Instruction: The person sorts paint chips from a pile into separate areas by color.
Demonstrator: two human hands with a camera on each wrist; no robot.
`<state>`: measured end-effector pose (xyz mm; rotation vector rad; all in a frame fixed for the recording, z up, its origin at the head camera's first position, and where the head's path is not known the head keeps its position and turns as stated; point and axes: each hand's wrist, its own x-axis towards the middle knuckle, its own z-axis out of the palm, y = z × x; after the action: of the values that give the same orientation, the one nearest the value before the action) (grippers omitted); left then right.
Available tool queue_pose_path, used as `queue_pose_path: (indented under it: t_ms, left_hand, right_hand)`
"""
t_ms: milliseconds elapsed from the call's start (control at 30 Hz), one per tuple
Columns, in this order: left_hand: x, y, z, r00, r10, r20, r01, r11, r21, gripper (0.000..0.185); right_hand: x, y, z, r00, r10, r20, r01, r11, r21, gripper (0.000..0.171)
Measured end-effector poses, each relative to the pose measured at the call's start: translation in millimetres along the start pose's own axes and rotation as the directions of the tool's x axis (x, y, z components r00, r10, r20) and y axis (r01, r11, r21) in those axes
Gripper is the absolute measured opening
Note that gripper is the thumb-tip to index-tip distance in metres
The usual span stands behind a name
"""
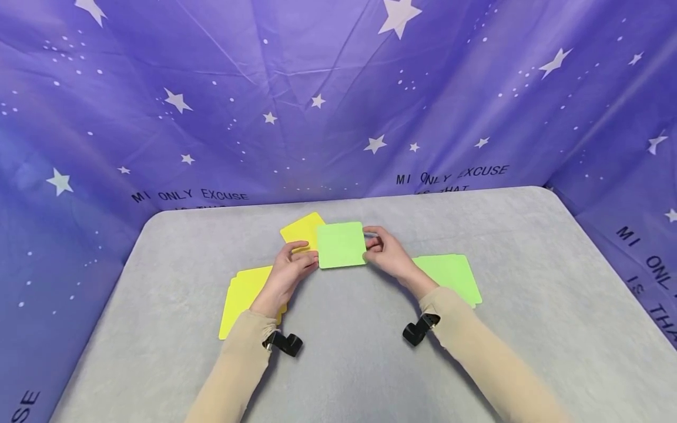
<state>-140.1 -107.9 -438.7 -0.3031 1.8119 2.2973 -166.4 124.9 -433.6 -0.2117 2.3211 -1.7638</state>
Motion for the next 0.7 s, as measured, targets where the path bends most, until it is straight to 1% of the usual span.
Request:
queue_pose_path:
  t_ms: [100, 200, 300, 433, 600, 700]
  left_hand:
    - [0.5, -2.4, 3.0, 1.0, 0.023, 0.011, -0.023, 0.999, 0.036, 0.05]
    - [1.2, -4.4, 5.4, 0.999, 0.043, 0.032, -0.045, 0.997, 0.058, 0.055]
    - [1.6, -5.5, 9.4, 0.996, 0.058, 0.074, -0.063, 0.996, 0.06, 0.059]
    - [1.0, -8.3, 15.6, 0.99, 0.047, 0.134, -0.056, 0.996, 0.064, 0.063]
    - [-1.0, -12.2, 25.5, 0.976, 0.032, 0.215, -0.048, 0.996, 0.072, 0.07]
    - [-3.3, -14.2, 33.1, 0.969, 0.037, 0.244, -0.057, 0.995, 0.076, 0.071]
  right_hand:
    - [-6, 4, 0, 1.0, -0.004, -0.018, 0.004, 0.999, 0.032, 0.061]
    - [-13, 7, -2, 1.0, 0.005, -0.017, -0.004, 0.997, 0.073, 0.064]
    - [-22, 7, -5, 1.0, 0.009, -0.013, -0.008, 0.993, 0.114, 0.067]
    - [-34, 7, -12, 1.0, 0.02, -0.019, -0.017, 0.99, 0.141, 0.069]
    - [-48, 10, -23, 0.999, 0.035, -0.031, -0.03, 0.986, 0.162, 0.069]
    - [-56, 12, -31, 0.999, 0.03, -0.028, -0.025, 0.983, 0.183, 0.069]
